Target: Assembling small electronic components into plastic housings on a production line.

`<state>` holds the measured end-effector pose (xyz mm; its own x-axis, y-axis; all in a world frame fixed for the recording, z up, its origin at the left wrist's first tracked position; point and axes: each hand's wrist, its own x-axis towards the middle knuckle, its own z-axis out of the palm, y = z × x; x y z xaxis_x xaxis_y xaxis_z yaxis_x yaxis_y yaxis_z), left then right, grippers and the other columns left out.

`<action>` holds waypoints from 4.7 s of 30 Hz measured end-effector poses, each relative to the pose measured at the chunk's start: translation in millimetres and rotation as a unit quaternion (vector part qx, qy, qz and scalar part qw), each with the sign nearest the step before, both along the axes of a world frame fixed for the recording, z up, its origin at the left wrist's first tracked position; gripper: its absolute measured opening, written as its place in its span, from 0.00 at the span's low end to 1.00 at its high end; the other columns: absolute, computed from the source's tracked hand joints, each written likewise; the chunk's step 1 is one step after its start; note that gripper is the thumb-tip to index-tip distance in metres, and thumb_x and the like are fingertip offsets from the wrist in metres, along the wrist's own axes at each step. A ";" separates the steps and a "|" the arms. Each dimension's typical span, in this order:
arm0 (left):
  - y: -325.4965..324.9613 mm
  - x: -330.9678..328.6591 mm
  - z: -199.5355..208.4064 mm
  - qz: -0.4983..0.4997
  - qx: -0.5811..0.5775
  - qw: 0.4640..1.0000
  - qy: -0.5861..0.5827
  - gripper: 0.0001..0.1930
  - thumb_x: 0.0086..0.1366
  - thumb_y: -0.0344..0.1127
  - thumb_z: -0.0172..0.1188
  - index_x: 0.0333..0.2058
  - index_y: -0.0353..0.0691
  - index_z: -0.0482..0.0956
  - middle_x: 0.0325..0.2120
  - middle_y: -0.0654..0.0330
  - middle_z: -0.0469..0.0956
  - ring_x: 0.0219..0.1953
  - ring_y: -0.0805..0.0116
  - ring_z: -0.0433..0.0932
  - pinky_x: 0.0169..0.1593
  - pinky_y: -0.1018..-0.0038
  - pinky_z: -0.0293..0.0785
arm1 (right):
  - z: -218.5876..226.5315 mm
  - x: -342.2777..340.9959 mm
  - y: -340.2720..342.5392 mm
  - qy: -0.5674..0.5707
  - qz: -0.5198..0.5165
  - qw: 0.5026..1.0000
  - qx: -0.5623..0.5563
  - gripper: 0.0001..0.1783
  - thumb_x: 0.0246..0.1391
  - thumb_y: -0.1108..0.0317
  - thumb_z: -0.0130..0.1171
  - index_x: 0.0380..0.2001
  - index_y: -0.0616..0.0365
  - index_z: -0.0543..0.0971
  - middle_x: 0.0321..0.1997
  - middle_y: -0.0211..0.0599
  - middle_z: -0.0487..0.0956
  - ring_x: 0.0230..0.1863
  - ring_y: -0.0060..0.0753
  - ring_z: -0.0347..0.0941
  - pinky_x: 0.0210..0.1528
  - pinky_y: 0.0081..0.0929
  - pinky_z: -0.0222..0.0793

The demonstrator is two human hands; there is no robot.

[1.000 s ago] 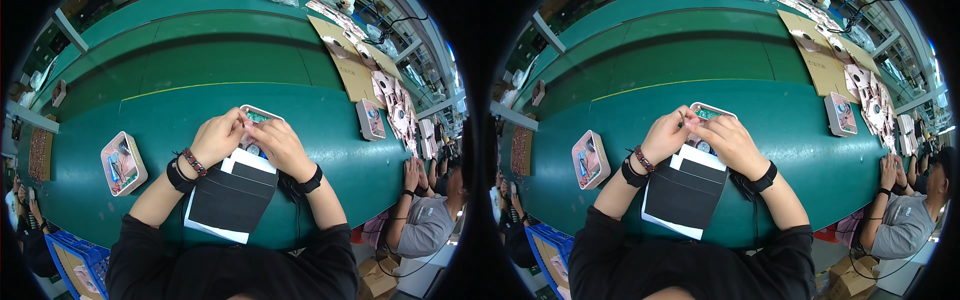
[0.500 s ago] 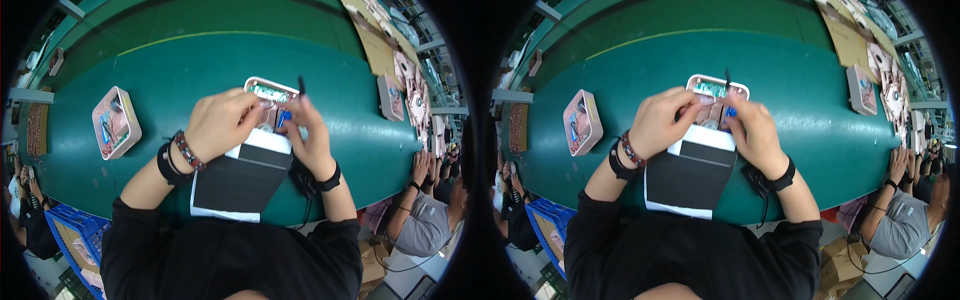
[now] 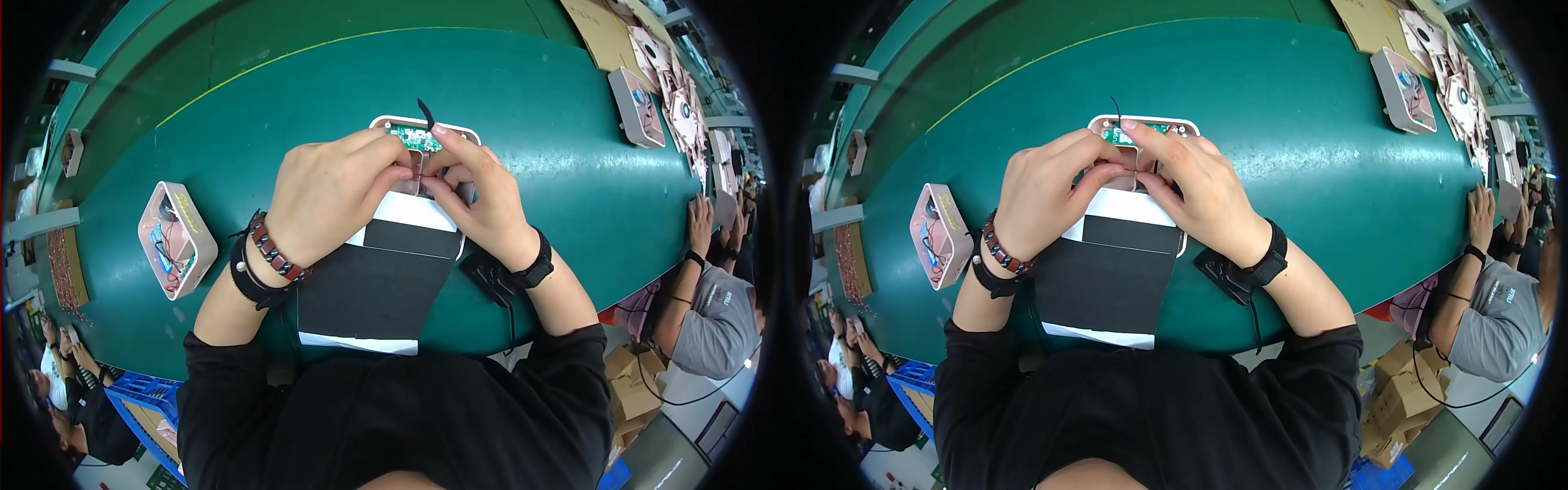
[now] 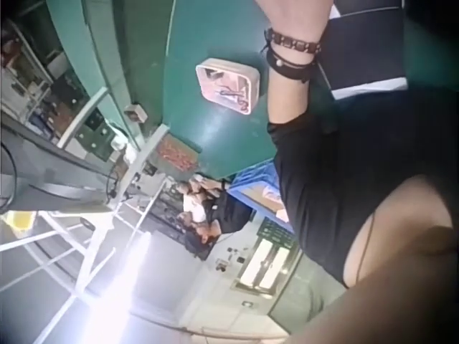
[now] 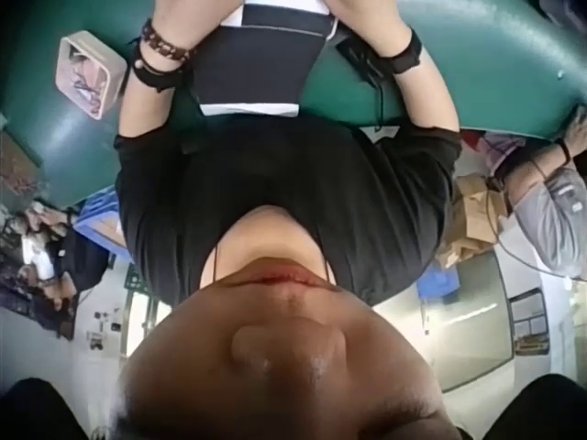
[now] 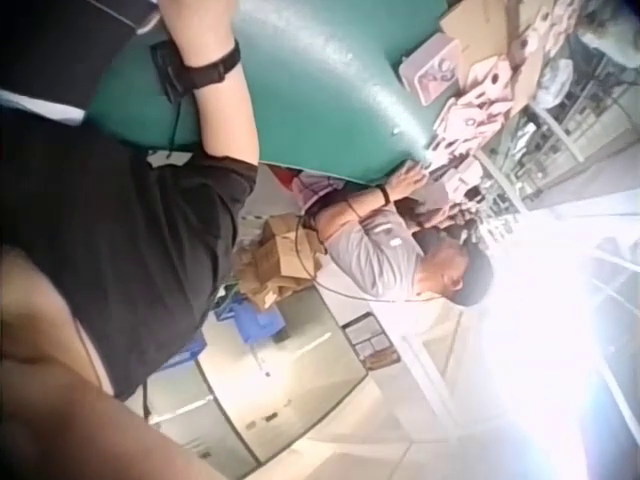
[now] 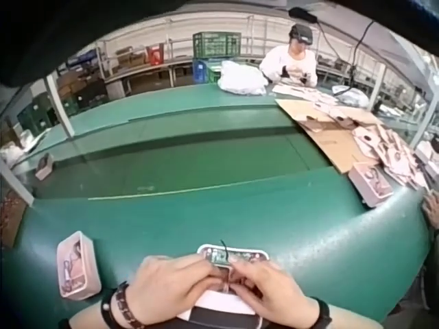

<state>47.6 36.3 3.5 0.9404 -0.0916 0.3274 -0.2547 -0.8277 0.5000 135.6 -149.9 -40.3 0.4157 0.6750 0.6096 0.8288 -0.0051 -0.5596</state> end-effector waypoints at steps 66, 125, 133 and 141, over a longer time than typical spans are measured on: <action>-7.2 6.9 -0.5 0.016 -0.069 0.990 0.124 0.05 0.66 0.32 0.55 0.33 0.39 0.77 0.24 0.61 0.83 0.27 0.64 0.83 0.28 0.73 0.74 | 20.5 -2.0 -0.1 -0.322 -0.146 0.930 -0.099 0.12 0.32 0.69 0.67 0.20 0.48 0.73 0.32 0.20 0.75 0.34 0.19 0.71 0.48 0.35 0.52; -17.3 10.0 -3.4 0.028 -0.170 0.984 0.049 0.04 0.60 0.32 0.60 0.31 0.39 0.75 0.26 0.59 0.79 0.25 0.59 0.80 0.27 0.68 0.73 | -2.1 -0.9 -1.7 -0.094 -0.169 0.981 -0.007 0.25 0.41 0.71 0.71 0.45 0.53 0.76 0.37 0.27 0.78 0.36 0.25 0.72 0.42 0.28 0.52; -17.0 10.8 -3.6 0.030 -0.153 0.988 0.019 0.05 0.60 0.33 0.61 0.29 0.40 0.75 0.24 0.60 0.79 0.25 0.59 0.80 0.26 0.69 0.72 | 0.7 -0.7 1.1 -0.114 -0.165 0.980 0.008 0.18 0.42 0.73 0.69 0.39 0.51 0.78 0.32 0.22 0.78 0.33 0.24 0.72 0.42 0.28 0.51; -16.7 8.3 -2.8 0.040 -0.096 0.995 0.004 0.06 0.60 0.33 0.62 0.27 0.41 0.75 0.24 0.62 0.78 0.22 0.61 0.78 0.24 0.70 0.71 | 2.7 -1.4 3.6 -0.068 -0.160 0.985 -0.010 0.11 0.42 0.75 0.67 0.31 0.51 0.80 0.37 0.26 0.77 0.37 0.28 0.70 0.43 0.28 0.53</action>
<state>55.9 19.6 0.7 0.9447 0.0469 0.3246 -0.1880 -0.7336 0.6531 134.3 -146.3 -37.6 0.5249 0.5344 0.6625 0.8500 -0.2883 -0.4409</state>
